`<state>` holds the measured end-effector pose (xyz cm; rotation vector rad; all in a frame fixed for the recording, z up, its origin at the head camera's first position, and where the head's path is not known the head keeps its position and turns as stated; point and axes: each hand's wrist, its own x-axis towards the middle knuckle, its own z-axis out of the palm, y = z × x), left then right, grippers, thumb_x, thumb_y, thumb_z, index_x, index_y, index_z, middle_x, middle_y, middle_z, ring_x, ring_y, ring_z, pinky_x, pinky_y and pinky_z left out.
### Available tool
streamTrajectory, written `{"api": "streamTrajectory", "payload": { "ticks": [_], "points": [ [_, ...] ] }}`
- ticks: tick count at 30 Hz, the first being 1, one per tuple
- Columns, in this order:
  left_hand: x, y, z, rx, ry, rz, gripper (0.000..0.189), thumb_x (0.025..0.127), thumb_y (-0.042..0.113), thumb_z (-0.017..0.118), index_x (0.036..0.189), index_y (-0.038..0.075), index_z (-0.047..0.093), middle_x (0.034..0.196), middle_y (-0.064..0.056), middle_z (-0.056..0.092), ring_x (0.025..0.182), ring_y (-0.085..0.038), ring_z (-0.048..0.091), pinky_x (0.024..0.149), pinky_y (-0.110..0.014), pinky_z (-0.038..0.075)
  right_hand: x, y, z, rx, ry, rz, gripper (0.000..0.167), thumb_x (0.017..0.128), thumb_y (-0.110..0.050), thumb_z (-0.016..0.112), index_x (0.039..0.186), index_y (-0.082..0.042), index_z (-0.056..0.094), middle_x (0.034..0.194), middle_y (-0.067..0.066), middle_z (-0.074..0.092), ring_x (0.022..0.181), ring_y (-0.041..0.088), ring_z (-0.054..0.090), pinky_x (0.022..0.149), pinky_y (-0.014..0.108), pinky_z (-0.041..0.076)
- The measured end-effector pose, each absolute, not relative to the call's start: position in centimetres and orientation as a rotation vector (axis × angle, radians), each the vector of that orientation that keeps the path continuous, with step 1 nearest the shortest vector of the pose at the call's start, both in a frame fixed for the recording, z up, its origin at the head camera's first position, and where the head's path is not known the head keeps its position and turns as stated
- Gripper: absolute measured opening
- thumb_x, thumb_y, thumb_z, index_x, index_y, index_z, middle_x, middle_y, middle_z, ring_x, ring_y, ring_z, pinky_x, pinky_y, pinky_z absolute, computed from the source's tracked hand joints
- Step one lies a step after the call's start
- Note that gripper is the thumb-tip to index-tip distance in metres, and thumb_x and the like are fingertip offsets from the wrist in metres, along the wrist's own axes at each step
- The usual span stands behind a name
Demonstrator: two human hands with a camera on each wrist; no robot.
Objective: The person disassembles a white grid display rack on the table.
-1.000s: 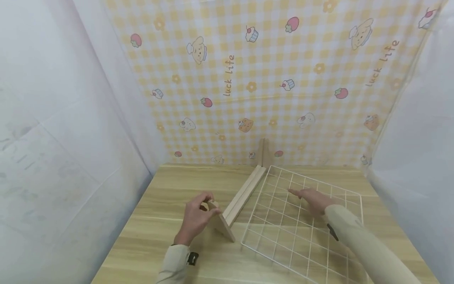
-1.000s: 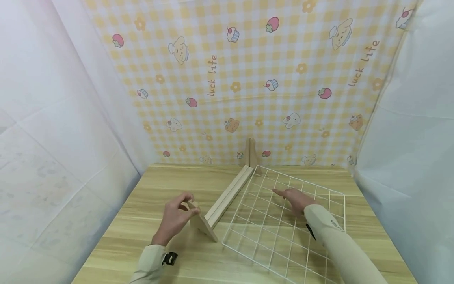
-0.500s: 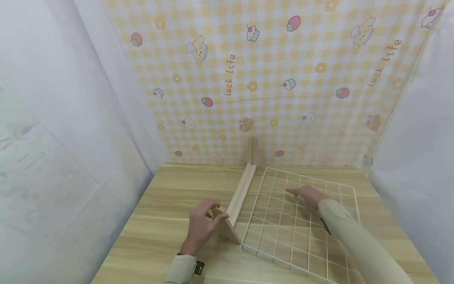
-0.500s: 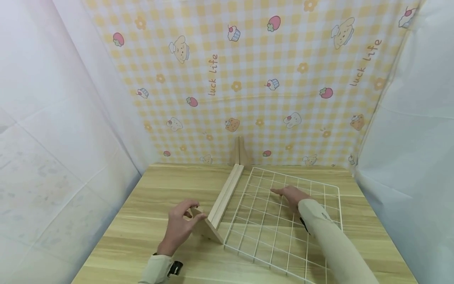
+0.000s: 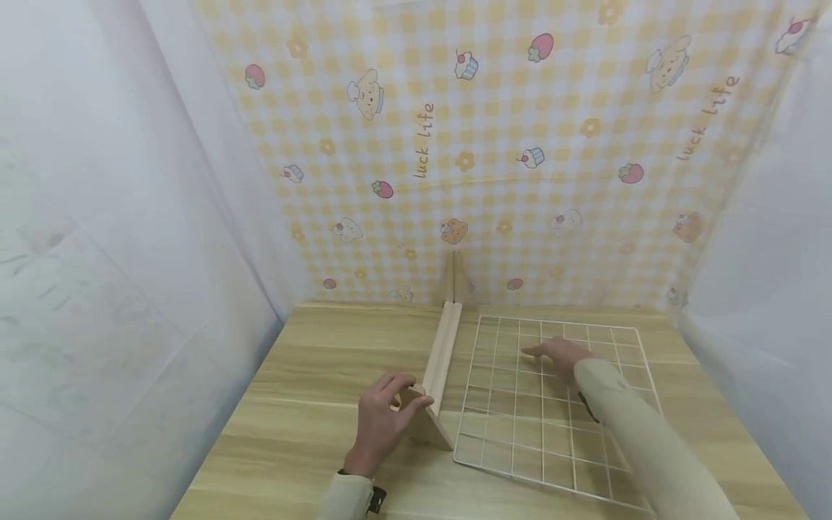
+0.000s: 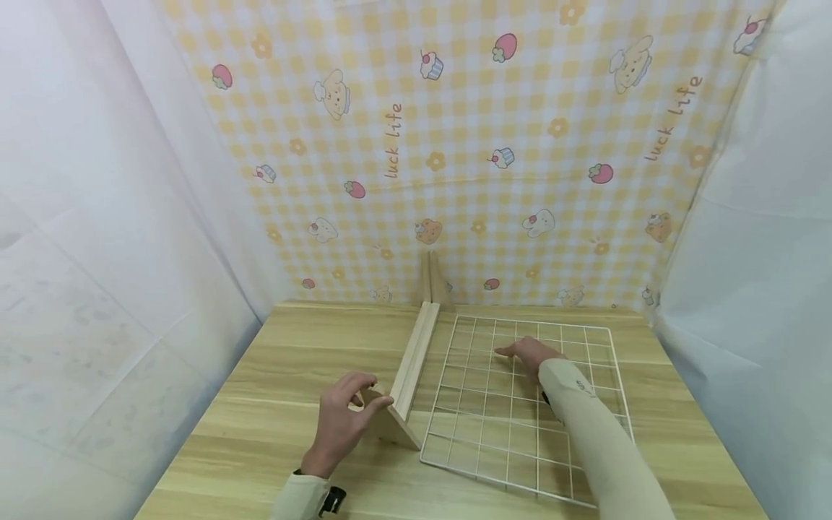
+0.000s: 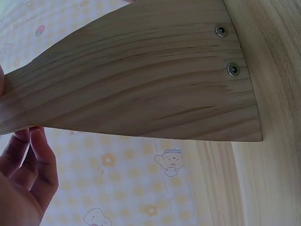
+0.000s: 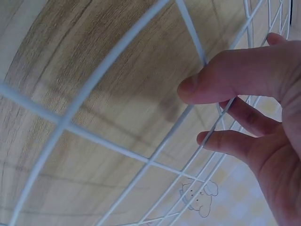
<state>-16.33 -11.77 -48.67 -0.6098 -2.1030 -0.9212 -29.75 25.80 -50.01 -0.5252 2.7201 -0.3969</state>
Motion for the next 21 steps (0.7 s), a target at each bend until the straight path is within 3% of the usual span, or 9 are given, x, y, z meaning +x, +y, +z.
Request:
{"api": "streamTrajectory", "payload": {
  "ticks": [3,6,8,13,16,21],
  "points": [
    [-16.2,-11.6,-48.6,-0.609,-2.096,-0.918,0.031,0.082,0.039,0.079,0.089,0.010,0.070,0.087,-0.001,0.072,0.071,-0.009,0.065,0.053,-0.013,0.052,-30.2,25.9,-50.3,-0.570,2.736,-0.365,0.084,0.077,0.025,0.057,0.146,-0.022,0.052,0.145,0.024,0.054,0.129,0.050,0.051,0.071,0.042,0.063],
    [-16.1,-11.6,-48.5,-0.605,-2.100,-0.922,0.030,0.082,0.038,0.079,0.089,0.011,0.070,0.087,-0.001,0.072,0.071,-0.009,0.066,0.053,-0.014,0.052,-30.7,25.9,-50.5,-0.611,2.743,-0.336,0.081,0.076,0.024,0.060,0.145,-0.018,0.053,0.145,0.025,0.054,0.132,0.053,0.049,0.090,0.054,0.060],
    [-16.1,-11.6,-48.4,-0.604,-2.105,-0.921,0.030,0.082,0.038,0.079,0.089,0.011,0.070,0.088,-0.002,0.073,0.072,-0.009,0.066,0.053,-0.015,0.053,-31.1,25.9,-50.5,-0.633,2.739,-0.336,0.078,0.077,0.024,0.060,0.144,-0.016,0.054,0.145,0.025,0.054,0.131,0.052,0.051,0.096,0.056,0.057],
    [-16.2,-11.6,-48.5,-0.600,-2.104,-0.921,0.029,0.080,0.035,0.082,0.089,0.010,0.070,0.087,-0.003,0.073,0.071,-0.009,0.065,0.053,-0.014,0.052,-31.7,25.6,-50.4,-0.698,2.757,-0.353,0.070,0.080,0.025,0.054,0.141,-0.009,0.056,0.144,0.025,0.055,0.130,0.048,0.054,0.106,0.058,0.050],
    [-16.2,-11.5,-48.6,-0.602,-2.103,-0.922,0.028,0.079,0.034,0.082,0.089,0.011,0.070,0.086,0.000,0.072,0.070,-0.009,0.065,0.053,-0.012,0.051,-31.8,25.5,-50.4,-0.708,2.775,-0.361,0.055,0.089,0.018,0.051,0.138,-0.007,0.058,0.148,0.028,0.050,0.134,0.051,0.048,0.112,0.063,0.040],
    [-16.2,-11.4,-48.6,-0.609,-2.116,-0.929,0.029,0.079,0.035,0.082,0.089,0.011,0.070,0.086,0.000,0.071,0.071,-0.008,0.066,0.055,-0.009,0.051,-31.9,25.8,-50.8,-0.671,2.793,-0.425,0.046,0.093,0.012,0.050,0.135,-0.005,0.060,0.147,0.035,0.045,0.132,0.057,0.045,0.110,0.068,0.039]
  ]
}}
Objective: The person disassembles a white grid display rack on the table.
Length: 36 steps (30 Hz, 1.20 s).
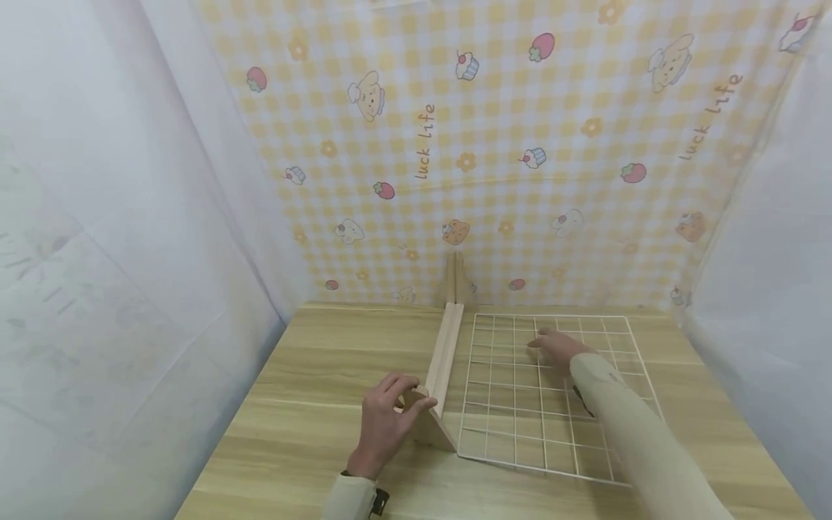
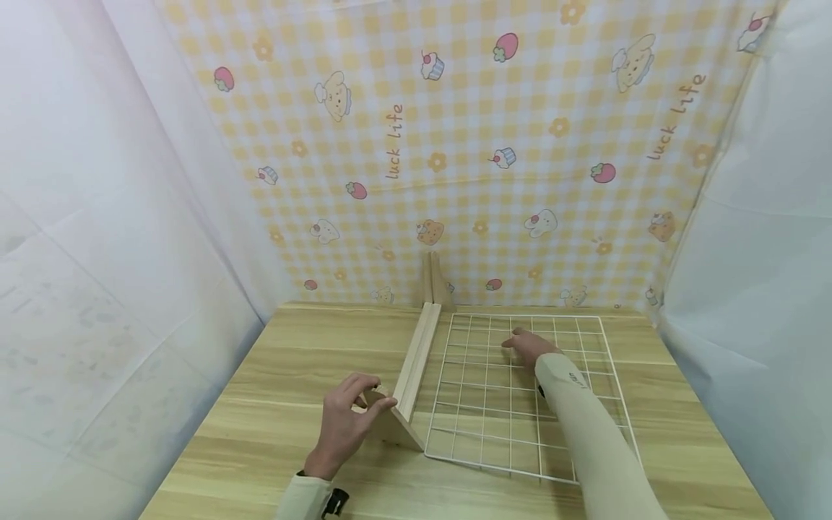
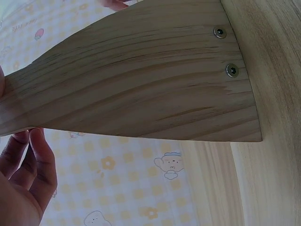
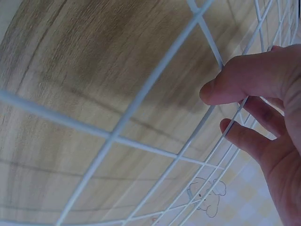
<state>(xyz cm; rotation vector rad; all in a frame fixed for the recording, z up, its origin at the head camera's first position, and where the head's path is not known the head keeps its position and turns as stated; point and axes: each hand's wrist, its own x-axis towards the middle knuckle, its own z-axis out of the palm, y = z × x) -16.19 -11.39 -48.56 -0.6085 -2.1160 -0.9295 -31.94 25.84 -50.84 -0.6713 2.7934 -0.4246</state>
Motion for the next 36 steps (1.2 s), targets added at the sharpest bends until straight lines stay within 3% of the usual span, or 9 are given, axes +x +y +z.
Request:
{"api": "streamTrajectory", "payload": {
  "ticks": [7,17,23,36],
  "points": [
    [-16.4,-11.2,-48.5,-0.614,-2.103,-0.922,0.031,0.081,0.036,0.081,0.090,0.008,0.071,0.087,-0.002,0.072,0.071,-0.010,0.067,0.056,-0.009,0.051,-32.9,26.4,-51.8,-0.717,2.834,-0.331,0.050,0.089,0.015,0.053,0.134,-0.004,0.061,0.130,0.028,0.062,0.122,0.048,0.059,0.106,0.059,0.049],
    [-16.4,-11.1,-48.3,-0.619,-2.090,-0.910,0.030,0.080,0.034,0.082,0.090,0.008,0.071,0.087,-0.001,0.072,0.070,-0.010,0.067,0.056,-0.011,0.052,-33.6,26.5,-53.1,-0.701,2.907,-0.239,0.046,0.088,0.009,0.063,0.131,-0.008,0.064,0.132,0.025,0.063,0.123,0.046,0.059,0.107,0.059,0.048],
    [-16.3,-11.1,-48.3,-0.607,-2.107,-0.915,0.032,0.080,0.033,0.083,0.090,0.005,0.071,0.087,-0.006,0.072,0.070,-0.011,0.067,0.056,-0.012,0.053,-33.4,26.6,-53.6,-0.722,2.940,-0.212,0.047,0.082,0.005,0.073,0.127,-0.008,0.066,0.123,0.020,0.069,0.113,0.039,0.066,0.101,0.054,0.054],
    [-16.1,-11.1,-48.6,-0.607,-2.102,-0.914,0.028,0.074,0.026,0.087,0.089,0.009,0.070,0.087,-0.001,0.070,0.069,-0.009,0.066,0.059,-0.010,0.053,-32.7,25.9,-53.5,-0.716,3.005,-0.151,0.044,0.080,0.007,0.073,0.121,-0.008,0.071,0.119,0.019,0.072,0.109,0.039,0.069,0.093,0.051,0.059]
  ]
}}
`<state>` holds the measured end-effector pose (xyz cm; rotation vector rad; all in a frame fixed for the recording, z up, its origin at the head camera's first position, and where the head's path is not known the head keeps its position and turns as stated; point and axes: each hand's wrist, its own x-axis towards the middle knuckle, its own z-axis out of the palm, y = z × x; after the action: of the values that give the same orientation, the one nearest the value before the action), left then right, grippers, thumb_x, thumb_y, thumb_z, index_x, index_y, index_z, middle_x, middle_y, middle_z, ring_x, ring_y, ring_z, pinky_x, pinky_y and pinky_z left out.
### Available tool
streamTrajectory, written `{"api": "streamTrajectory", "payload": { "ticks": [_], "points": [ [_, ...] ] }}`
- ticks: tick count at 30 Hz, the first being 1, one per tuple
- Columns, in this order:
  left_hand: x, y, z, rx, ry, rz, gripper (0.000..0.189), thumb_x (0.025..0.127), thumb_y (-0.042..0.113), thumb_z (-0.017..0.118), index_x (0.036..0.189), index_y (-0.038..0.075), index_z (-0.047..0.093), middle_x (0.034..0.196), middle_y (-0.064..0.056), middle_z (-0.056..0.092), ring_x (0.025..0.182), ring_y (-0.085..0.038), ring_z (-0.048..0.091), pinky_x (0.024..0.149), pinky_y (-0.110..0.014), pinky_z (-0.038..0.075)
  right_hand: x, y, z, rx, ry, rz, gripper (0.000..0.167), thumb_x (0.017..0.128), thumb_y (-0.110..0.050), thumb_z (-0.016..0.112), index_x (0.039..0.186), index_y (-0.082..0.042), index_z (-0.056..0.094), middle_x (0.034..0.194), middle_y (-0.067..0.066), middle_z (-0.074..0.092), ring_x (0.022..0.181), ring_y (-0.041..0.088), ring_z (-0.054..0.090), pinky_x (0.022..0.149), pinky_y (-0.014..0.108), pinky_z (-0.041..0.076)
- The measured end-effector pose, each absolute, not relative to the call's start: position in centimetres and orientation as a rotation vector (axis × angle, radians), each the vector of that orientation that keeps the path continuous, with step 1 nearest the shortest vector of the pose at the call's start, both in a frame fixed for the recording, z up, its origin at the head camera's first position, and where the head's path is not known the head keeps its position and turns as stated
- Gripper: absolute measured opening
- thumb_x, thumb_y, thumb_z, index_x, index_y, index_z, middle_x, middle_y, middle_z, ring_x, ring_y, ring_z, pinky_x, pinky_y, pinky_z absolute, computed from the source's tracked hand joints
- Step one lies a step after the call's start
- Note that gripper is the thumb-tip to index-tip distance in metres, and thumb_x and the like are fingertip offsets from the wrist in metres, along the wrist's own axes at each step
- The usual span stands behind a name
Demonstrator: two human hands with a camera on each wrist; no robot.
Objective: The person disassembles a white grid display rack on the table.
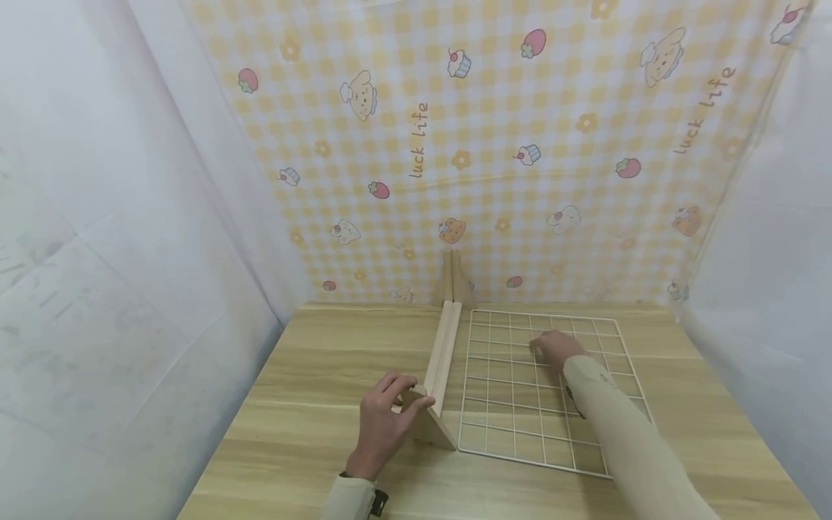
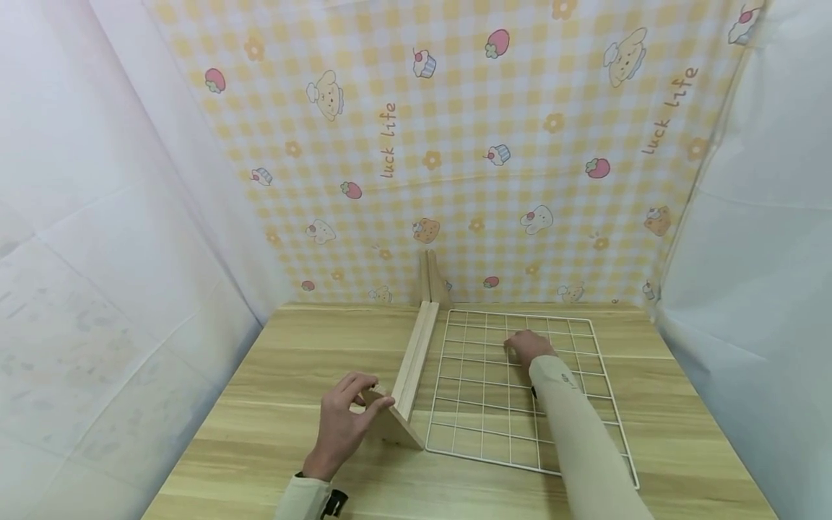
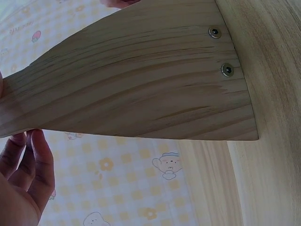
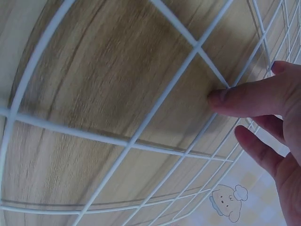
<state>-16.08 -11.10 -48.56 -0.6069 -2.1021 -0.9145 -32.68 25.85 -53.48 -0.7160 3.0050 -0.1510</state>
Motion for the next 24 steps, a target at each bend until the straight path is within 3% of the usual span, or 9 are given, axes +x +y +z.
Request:
{"api": "streamTrajectory", "payload": {
  "ticks": [8,13,20,24],
  "points": [
    [-15.94,-11.00,-48.31,-0.597,-2.116,-0.907,0.028,0.076,0.028,0.086,0.090,0.009,0.070,0.088,-0.001,0.070,0.071,-0.008,0.066,0.060,-0.010,0.054,-32.55,25.65,-53.25,-0.695,3.017,-0.094,0.039,0.082,0.004,0.072,0.119,-0.009,0.072,0.115,0.017,0.073,0.104,0.035,0.071,0.088,0.048,0.061],
    [-16.12,-11.00,-48.41,-0.610,-2.109,-0.903,0.028,0.077,0.028,0.086,0.090,0.009,0.070,0.087,0.000,0.070,0.070,-0.008,0.065,0.060,-0.011,0.054,-32.68,25.91,-53.62,-0.692,3.015,-0.110,0.038,0.081,0.002,0.073,0.118,-0.009,0.072,0.115,0.017,0.073,0.104,0.034,0.071,0.092,0.049,0.059],
    [-16.47,-11.35,-48.27,-0.643,-2.139,-0.880,0.024,0.083,0.029,0.082,0.089,0.010,0.069,0.087,0.000,0.070,0.073,-0.008,0.064,0.058,-0.013,0.054,-32.55,25.80,-53.57,-0.594,2.979,-0.274,0.042,0.090,0.007,0.061,0.129,-0.006,0.065,0.129,0.021,0.067,0.119,0.043,0.063,0.101,0.058,0.052],
    [-16.43,-11.83,-47.90,-0.654,-2.174,-0.945,0.009,0.090,0.021,0.071,0.090,0.011,0.069,0.087,0.000,0.070,0.074,-0.007,0.063,0.060,-0.019,0.056,-32.21,25.52,-53.09,-0.557,2.962,-0.355,0.046,0.091,0.006,0.060,0.135,-0.004,0.060,0.134,0.025,0.063,0.123,0.045,0.060,0.098,0.057,0.054]
  ]
}}
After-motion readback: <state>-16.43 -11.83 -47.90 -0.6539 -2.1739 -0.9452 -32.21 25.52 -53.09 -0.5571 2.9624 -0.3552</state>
